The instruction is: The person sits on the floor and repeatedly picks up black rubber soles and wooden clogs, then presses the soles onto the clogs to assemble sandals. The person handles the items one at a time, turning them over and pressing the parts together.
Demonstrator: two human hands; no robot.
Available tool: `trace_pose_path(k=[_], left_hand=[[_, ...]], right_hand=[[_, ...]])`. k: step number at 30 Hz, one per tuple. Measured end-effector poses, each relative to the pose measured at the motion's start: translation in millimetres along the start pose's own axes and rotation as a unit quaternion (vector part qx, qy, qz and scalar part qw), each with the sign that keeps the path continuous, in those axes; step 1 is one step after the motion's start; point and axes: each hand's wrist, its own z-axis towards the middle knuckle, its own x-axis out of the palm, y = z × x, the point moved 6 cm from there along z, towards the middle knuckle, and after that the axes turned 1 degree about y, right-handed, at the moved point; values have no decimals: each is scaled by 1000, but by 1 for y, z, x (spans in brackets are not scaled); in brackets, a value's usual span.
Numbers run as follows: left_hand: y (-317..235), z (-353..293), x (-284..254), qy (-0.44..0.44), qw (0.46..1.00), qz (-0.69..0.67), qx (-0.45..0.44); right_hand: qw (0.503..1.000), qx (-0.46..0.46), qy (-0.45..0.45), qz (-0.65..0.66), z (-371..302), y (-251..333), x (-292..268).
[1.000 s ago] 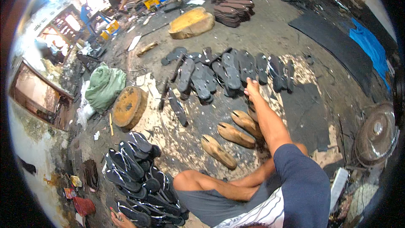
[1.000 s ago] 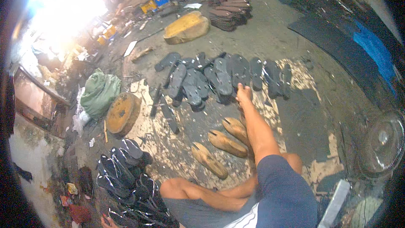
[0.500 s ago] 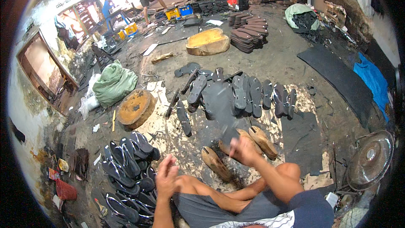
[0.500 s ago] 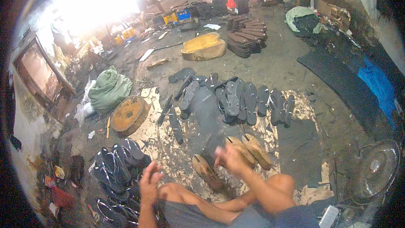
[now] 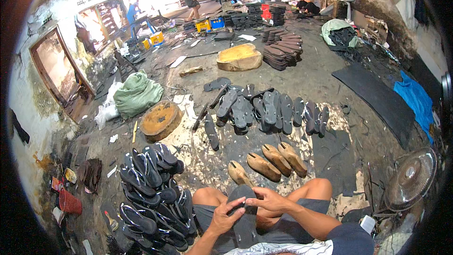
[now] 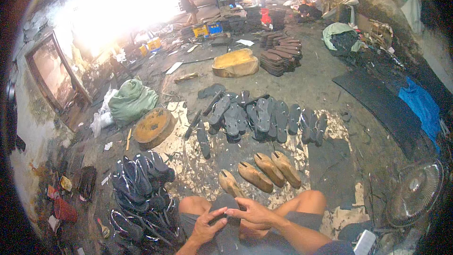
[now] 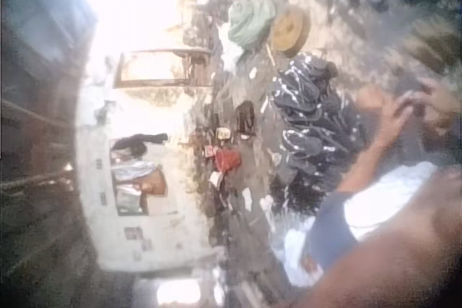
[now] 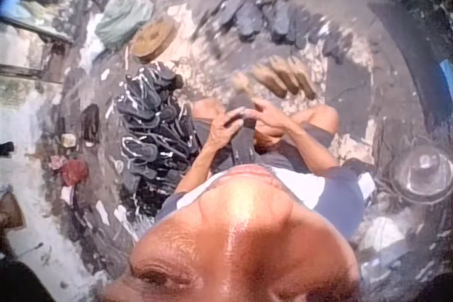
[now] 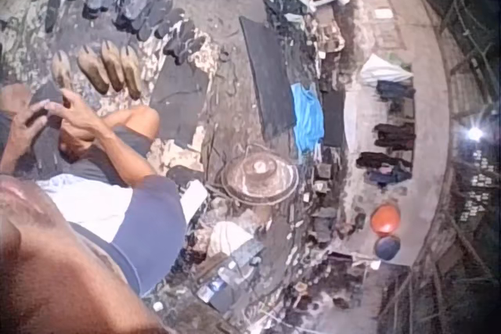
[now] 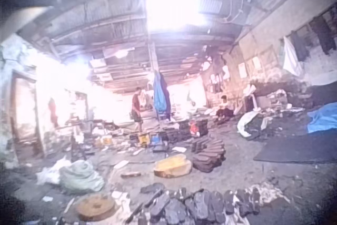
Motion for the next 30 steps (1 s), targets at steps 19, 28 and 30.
trace_pose_path(k=[19,28,30], left_hand=[[-15,10,27,20,981,187,-48],[25,9,-10,-20,978,-112,-173],[18,14,-23,-83,959,-219,-160]], right_hand=[[963,-31,-263,-50,3,23,-21],[918,-68,-352,-171,51,-2,-152],[843,61,-422,-327,40,-83,-235]])
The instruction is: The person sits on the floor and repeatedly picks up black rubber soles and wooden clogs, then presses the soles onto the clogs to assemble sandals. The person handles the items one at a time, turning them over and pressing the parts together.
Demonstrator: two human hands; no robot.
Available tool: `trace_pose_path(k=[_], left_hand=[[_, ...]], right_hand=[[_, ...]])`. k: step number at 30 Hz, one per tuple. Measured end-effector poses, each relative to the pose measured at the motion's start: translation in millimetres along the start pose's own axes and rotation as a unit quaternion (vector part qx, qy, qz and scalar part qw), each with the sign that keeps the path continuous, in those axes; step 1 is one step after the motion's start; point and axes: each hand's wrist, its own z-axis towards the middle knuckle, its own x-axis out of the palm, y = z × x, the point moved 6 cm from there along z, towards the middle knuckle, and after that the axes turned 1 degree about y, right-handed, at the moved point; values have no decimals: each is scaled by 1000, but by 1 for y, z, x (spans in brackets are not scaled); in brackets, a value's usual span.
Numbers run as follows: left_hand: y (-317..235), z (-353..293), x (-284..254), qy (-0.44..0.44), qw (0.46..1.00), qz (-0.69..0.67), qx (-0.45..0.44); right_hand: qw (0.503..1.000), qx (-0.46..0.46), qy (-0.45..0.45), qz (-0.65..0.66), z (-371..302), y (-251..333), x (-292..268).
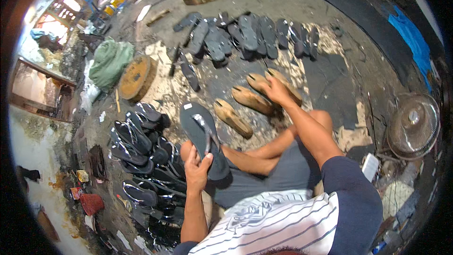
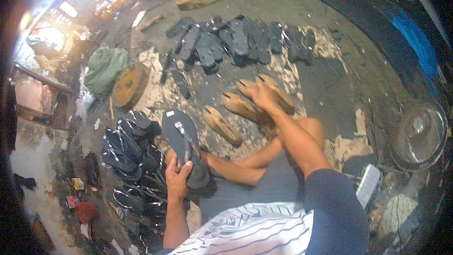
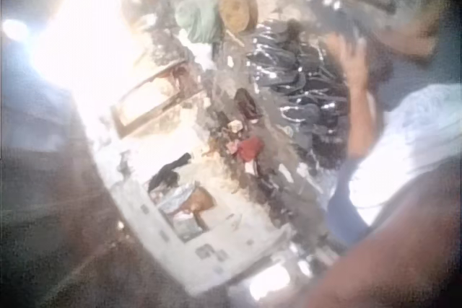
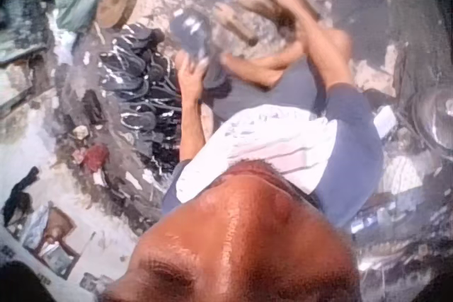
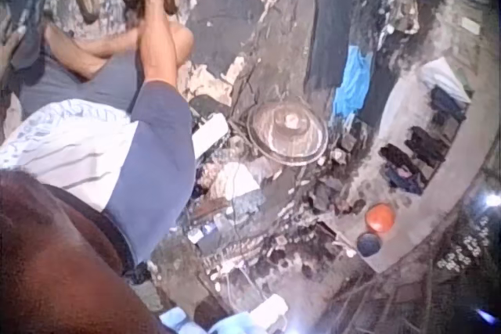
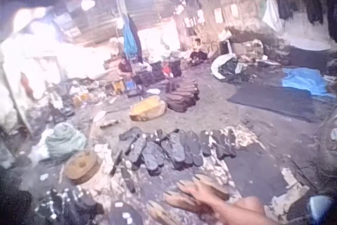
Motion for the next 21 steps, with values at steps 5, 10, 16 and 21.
trace_pose_path(k=[5,10,16,21], left_hand=[[-3,13,-25,-37,994,-70,77],[-12,24,-22,-36,991,-95,92],[-16,29,-34,-66,984,-99,135],[-34,33,-43,-147,963,91,208]], right_hand=[[949,56,120,-286,1,-60,42],[986,65,143,-53,-1,-25,6],[886,87,149,430,-26,48,-28],[760,19,188,621,-132,173,-49]])
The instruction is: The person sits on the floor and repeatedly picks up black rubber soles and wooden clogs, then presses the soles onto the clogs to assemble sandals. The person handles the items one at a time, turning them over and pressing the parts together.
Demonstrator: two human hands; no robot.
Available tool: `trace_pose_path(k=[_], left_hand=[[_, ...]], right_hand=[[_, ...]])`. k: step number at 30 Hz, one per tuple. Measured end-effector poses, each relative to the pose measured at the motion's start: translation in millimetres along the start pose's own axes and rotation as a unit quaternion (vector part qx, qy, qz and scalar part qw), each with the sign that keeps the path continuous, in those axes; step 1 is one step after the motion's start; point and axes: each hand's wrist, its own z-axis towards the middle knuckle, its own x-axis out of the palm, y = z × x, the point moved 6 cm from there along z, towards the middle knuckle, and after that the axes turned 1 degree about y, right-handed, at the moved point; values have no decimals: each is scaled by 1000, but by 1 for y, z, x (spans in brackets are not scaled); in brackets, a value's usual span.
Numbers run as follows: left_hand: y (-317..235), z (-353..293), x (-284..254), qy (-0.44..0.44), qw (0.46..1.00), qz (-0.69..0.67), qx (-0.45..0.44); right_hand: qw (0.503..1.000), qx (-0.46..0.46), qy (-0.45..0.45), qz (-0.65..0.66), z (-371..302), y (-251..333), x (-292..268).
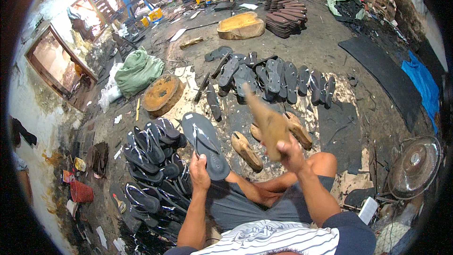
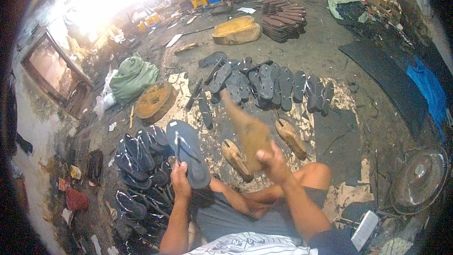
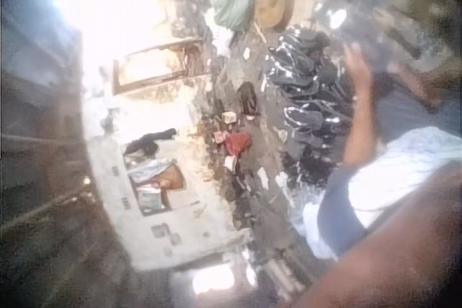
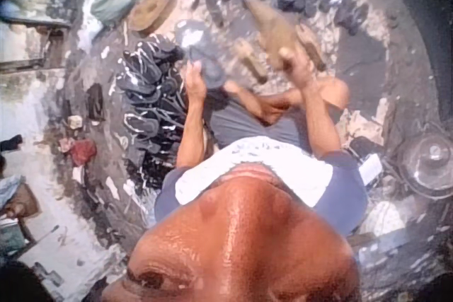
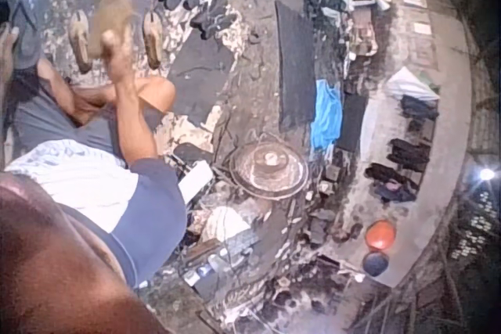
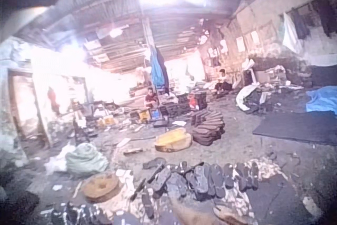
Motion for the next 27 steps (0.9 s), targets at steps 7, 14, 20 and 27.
trace_pose_path(k=[7,14,20,27], left_hand=[[-16,-8,5,-56,961,227,146],[-33,-36,14,-12,967,135,216],[-93,53,-7,-10,951,-273,142],[-108,38,35,88,840,-530,76]], right_hand=[[957,25,51,-285,-74,-29,70],[881,-197,22,-430,-77,-2,121],[865,-234,40,-443,-79,3,120],[836,-344,31,-426,-87,3,135]])
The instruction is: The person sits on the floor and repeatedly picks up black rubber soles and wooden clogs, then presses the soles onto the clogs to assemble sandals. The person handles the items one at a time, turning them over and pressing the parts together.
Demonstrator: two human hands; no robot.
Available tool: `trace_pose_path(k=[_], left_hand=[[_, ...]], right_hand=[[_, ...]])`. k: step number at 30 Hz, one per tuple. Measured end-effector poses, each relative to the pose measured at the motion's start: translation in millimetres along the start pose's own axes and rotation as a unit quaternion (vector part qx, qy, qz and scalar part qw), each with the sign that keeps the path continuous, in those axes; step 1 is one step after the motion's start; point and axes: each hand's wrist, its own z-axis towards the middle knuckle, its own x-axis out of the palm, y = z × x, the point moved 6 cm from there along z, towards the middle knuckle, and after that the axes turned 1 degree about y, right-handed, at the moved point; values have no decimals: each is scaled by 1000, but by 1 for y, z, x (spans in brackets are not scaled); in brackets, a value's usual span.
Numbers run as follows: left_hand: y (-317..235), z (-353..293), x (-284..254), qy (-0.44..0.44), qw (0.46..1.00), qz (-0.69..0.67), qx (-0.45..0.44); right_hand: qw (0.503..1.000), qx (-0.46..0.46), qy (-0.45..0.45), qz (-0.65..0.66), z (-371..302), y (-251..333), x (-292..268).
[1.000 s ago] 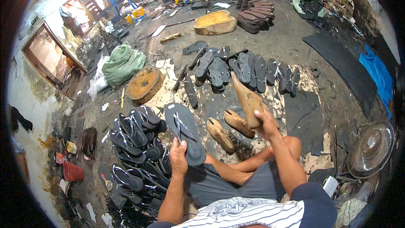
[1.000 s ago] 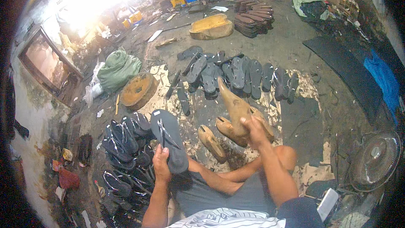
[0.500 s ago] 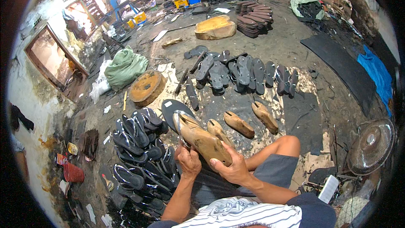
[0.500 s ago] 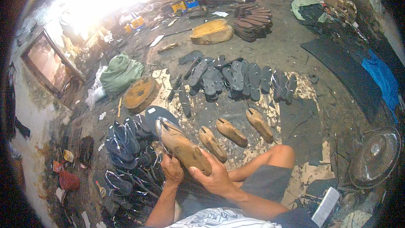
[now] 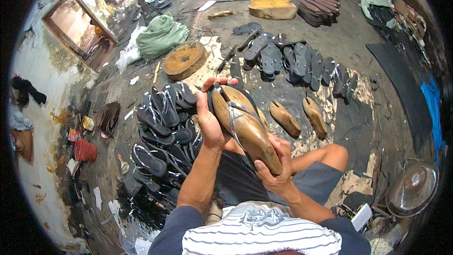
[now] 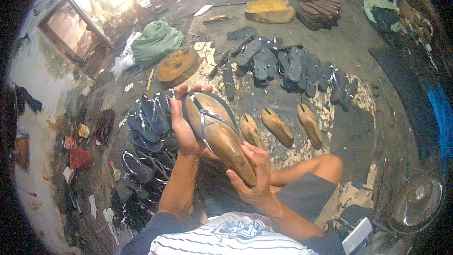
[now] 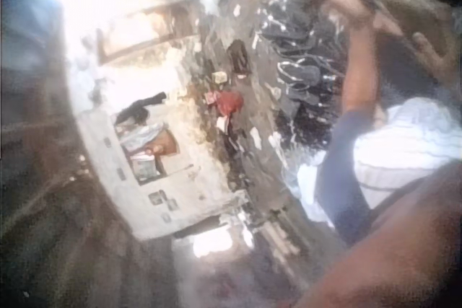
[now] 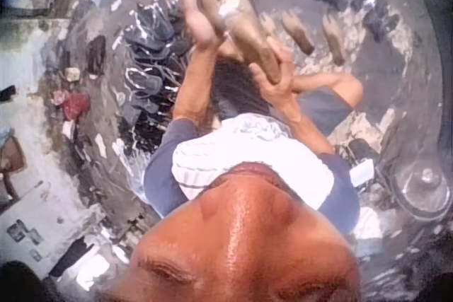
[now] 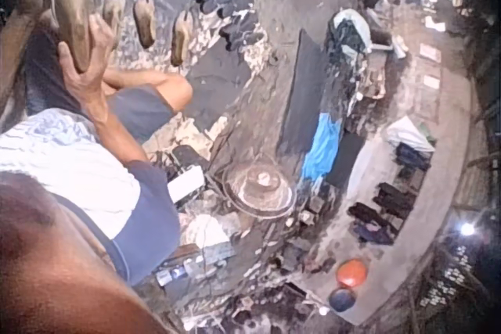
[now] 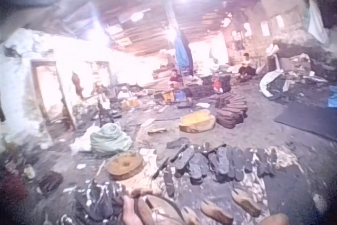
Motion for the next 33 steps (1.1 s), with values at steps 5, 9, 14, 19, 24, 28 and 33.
trace_pose_path(k=[5,9,14,19,24,28,33], left_hand=[[6,-4,-32,-38,987,155,-1],[26,-49,-19,-61,972,210,-92],[50,-92,-57,-82,920,366,-116],[51,-112,-58,-21,895,434,-100],[47,-137,-38,-8,910,388,-147],[26,-155,-2,-109,946,149,-265],[26,-171,-8,-113,955,123,-247]], right_hand=[[1000,-7,13,-22,-1,-11,4],[994,-11,43,-99,-8,-29,6],[980,16,160,-119,-5,-35,18],[977,59,200,-47,39,-57,-1],[954,67,291,11,39,-41,-4],[896,292,161,294,8,-69,-27],[735,497,344,308,-96,-71,-15]])
